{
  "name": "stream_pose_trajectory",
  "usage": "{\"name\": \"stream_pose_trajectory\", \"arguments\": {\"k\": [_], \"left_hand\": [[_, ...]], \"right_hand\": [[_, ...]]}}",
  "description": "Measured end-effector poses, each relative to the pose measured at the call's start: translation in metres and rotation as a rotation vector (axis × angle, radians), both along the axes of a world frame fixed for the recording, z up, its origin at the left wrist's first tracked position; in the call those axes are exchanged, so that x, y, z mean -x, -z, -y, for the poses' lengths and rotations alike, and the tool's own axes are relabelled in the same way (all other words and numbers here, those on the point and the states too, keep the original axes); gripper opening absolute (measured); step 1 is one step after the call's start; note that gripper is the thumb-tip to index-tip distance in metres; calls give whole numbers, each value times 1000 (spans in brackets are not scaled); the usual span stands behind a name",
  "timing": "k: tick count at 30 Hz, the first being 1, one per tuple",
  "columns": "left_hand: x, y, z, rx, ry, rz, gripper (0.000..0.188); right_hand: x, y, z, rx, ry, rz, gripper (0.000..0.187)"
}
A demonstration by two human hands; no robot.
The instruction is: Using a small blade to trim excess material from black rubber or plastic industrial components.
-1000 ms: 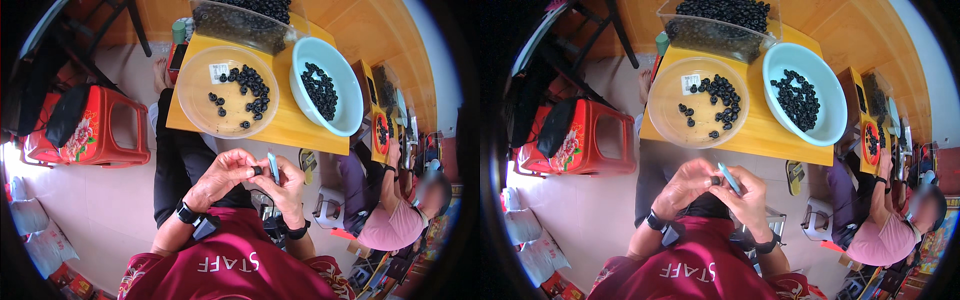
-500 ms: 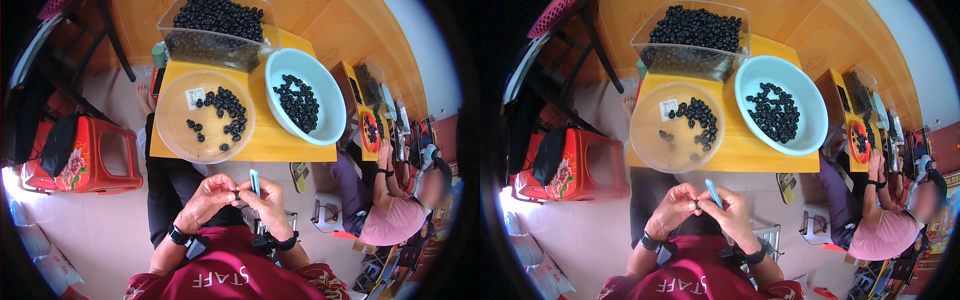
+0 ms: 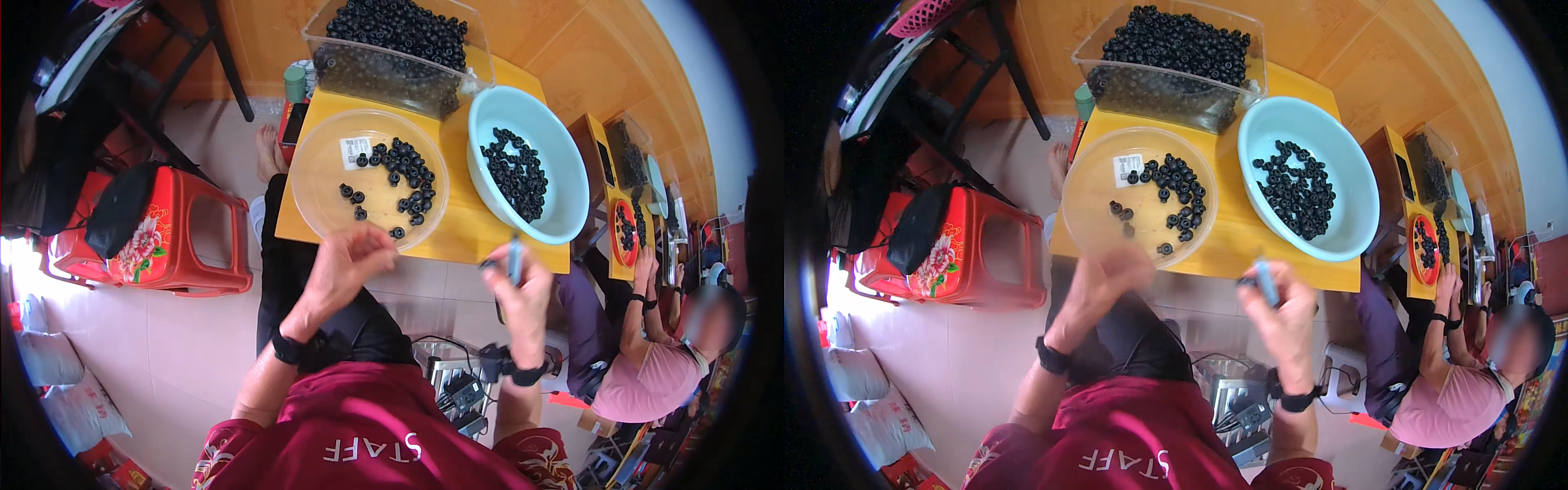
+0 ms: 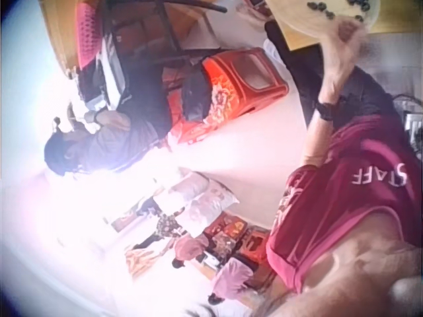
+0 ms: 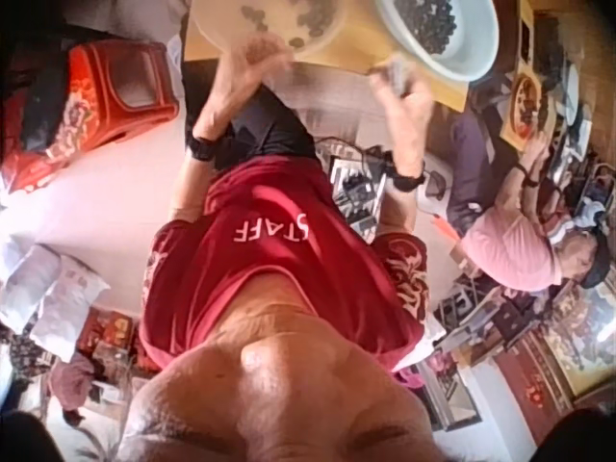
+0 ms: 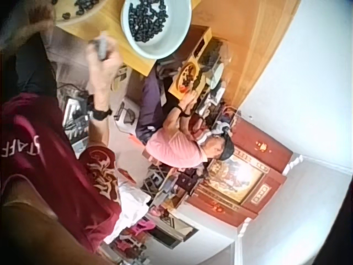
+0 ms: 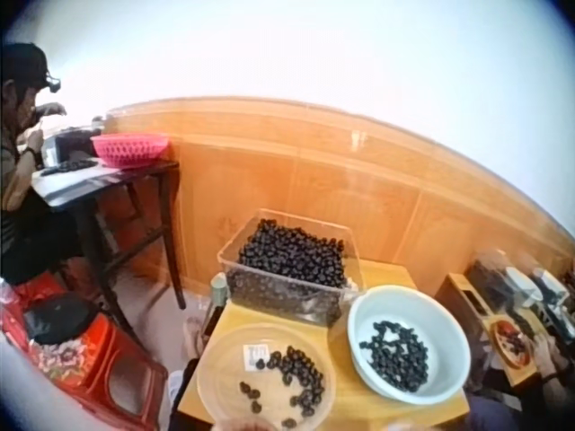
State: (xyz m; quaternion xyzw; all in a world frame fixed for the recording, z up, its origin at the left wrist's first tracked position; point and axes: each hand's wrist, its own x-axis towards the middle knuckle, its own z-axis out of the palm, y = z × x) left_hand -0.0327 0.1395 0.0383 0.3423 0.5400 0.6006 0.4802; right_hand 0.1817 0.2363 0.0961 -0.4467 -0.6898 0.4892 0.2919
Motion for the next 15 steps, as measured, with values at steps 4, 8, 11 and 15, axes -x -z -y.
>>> {"name": "stream_pose_trajectory", "arguments": {"k": [4,8,11,15], "left_hand": [[17,11,-30,13,-70,-476,13],[10,34,-50,-26,8,-903,20],[4,41,-57,8,73,-970,20],[5,46,-61,-16,59,-974,18]], "right_hand": [[-8,-6,-57,-281,179,46,19],[-2,-1,-58,-508,276,-15,29],[-5,22,-31,-438,256,33,28],[-7,52,-1,-253,229,66,17]]}}
